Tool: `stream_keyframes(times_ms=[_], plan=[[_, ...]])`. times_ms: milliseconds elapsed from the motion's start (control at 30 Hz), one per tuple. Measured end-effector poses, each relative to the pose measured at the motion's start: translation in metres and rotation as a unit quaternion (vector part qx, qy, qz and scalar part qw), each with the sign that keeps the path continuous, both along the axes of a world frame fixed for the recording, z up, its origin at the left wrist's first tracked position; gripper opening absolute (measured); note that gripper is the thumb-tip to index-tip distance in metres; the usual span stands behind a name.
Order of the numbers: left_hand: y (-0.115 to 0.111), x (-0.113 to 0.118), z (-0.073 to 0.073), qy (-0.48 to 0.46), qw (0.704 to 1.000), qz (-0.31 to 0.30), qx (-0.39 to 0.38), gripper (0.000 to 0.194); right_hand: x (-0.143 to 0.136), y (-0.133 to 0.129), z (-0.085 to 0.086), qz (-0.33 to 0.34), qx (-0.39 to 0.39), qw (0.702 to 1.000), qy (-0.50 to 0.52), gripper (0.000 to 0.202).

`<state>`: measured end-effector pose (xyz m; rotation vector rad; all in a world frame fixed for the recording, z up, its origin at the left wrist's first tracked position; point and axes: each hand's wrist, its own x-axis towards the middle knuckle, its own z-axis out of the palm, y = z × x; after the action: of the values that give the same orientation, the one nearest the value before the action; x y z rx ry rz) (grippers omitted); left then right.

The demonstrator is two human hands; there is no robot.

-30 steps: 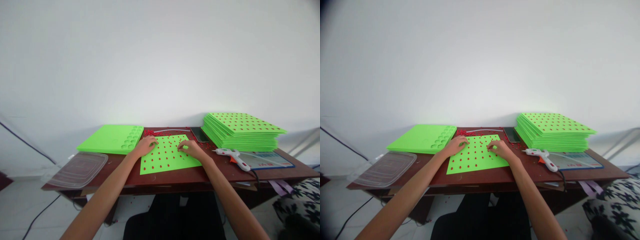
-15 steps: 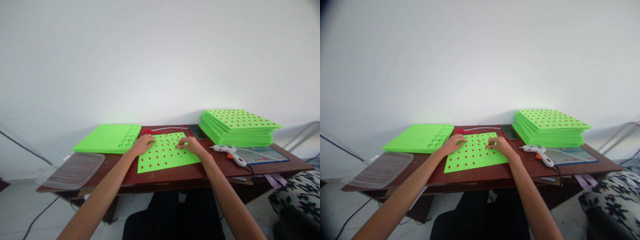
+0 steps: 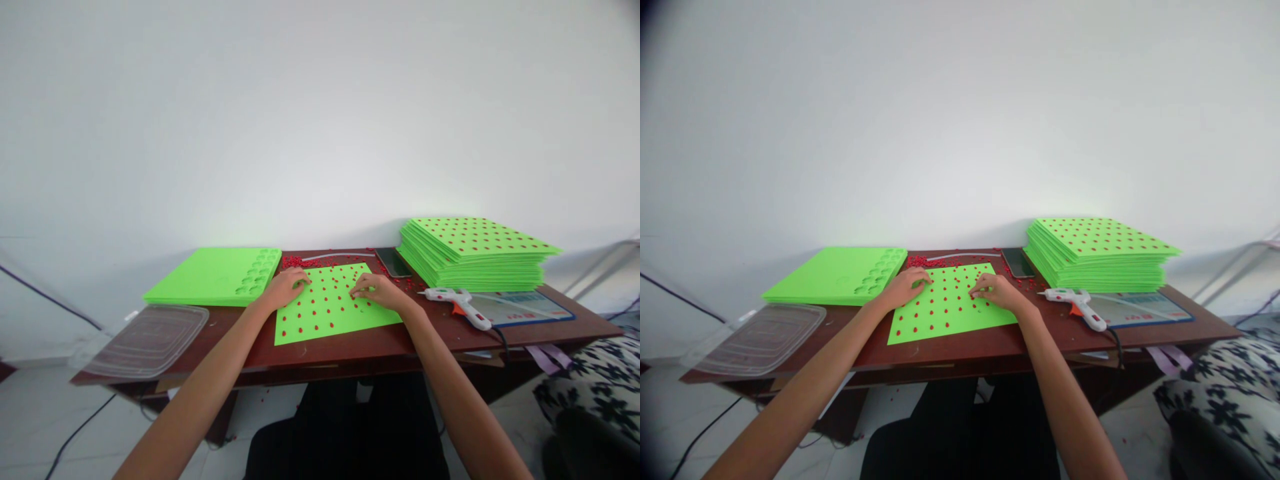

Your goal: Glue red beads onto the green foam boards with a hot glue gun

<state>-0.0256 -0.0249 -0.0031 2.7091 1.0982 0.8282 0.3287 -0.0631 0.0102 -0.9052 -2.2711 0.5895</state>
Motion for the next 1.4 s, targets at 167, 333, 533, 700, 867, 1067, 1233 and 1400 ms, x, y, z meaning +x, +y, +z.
stream_keyframes(times_ms=[167,333,533,700,867,1067,1233,1400], plan=[[0.0,0.0,0.0,-0.001,1.0,-0.003,0.003,0.026,0.002,-0.002,0.001,-0.013,0.016,1.0,-0.014,0.021],[0.001,0.0,-0.001,-0.004,1.0,-0.002,0.009,0.025,-0.002,-0.005,0.003,0.011,0.008,0.999,-0.042,0.014],[0.001,-0.001,-0.001,-0.006,1.0,-0.005,0.008,0.024,-0.003,-0.007,0.006,0.015,0.033,0.999,-0.015,0.014],[0.002,0.0,-0.002,-0.006,1.0,-0.006,0.009,0.027,-0.006,-0.009,0.006,0.002,0.018,0.999,-0.036,0.013],[0.002,0.0,-0.002,-0.008,1.0,-0.006,0.013,0.024,-0.011,-0.01,0.006,0.025,0.019,0.998,-0.047,0.011],[0.001,-0.001,-0.001,-0.002,1.0,-0.006,0.013,0.024,-0.008,-0.009,0.006,0.012,0.027,0.999,-0.025,0.013],[0.002,-0.001,-0.002,-0.001,1.0,-0.006,0.016,0.024,-0.009,-0.005,0.002,0.01,0.019,0.998,-0.055,0.016],[0.001,0.0,-0.001,-0.001,1.0,-0.007,0.01,0.026,-0.014,-0.007,0.005,0.015,0.019,0.999,-0.04,0.013]])
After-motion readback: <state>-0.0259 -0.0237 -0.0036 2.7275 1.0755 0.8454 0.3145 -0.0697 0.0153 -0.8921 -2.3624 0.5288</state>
